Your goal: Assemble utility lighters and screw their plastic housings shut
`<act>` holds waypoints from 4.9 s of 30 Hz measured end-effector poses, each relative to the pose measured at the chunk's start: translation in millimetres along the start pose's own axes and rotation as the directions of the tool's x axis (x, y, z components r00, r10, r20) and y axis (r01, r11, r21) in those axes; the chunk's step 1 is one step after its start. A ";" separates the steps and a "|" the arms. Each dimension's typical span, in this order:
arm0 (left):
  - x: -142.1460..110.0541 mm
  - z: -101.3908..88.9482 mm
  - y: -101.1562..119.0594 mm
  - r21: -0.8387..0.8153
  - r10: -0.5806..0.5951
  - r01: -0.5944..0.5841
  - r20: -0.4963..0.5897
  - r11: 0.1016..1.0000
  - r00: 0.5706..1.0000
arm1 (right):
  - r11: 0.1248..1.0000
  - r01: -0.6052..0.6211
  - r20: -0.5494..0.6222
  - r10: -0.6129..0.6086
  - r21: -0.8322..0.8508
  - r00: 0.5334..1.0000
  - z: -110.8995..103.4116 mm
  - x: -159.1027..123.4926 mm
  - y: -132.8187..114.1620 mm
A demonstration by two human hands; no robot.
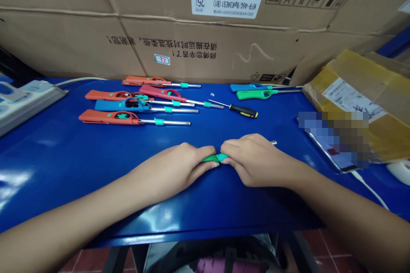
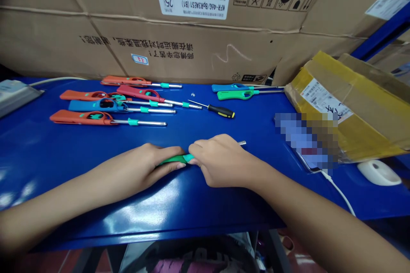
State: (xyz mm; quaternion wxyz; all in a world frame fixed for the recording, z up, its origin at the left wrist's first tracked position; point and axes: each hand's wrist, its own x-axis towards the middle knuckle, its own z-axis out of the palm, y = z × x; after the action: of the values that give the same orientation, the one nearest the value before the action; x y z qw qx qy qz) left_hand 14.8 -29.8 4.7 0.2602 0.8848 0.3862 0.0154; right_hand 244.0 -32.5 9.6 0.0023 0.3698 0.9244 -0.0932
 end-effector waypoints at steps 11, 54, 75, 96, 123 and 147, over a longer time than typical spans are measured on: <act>0.5 -1.1 0.4 -0.049 -0.005 0.005 0.010 0.999 1.000 | 0.982 0.086 -0.169 -0.115 -0.170 0.979 11.1 -1.0 0.2; 219.7 -61.8 21.4 0.318 0.093 0.007 -0.297 0.948 0.950 | 0.891 -0.128 -0.558 0.379 0.436 0.738 25.6 14.2 28.8; 48.0 -97.2 -52.6 0.291 0.165 -0.064 -0.337 0.954 0.927 | 0.870 -0.228 -0.496 0.444 0.436 0.747 10.6 8.7 51.0; -41.7 -37.3 -72.7 0.005 0.037 -0.038 -0.351 0.999 0.936 | 0.946 -0.014 -0.397 0.149 0.324 0.905 4.1 1.6 21.8; 7.8 -23.7 -35.6 0.006 0.220 -0.225 -0.247 0.974 0.944 | 0.958 -0.079 -0.088 0.107 0.277 0.990 -22.5 -22.3 47.4; -6.6 -13.7 -11.0 -0.086 0.130 -0.138 -0.090 0.987 0.987 | 0.919 -0.208 0.005 0.219 0.335 0.976 -10.5 -13.9 1.8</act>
State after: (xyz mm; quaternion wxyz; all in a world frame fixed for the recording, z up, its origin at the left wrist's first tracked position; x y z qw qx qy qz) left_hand -0.4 -22.0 12.5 0.2826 0.8944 0.3354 0.0879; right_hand 256.0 -38.9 20.6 -0.0650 0.4647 0.8495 -0.2413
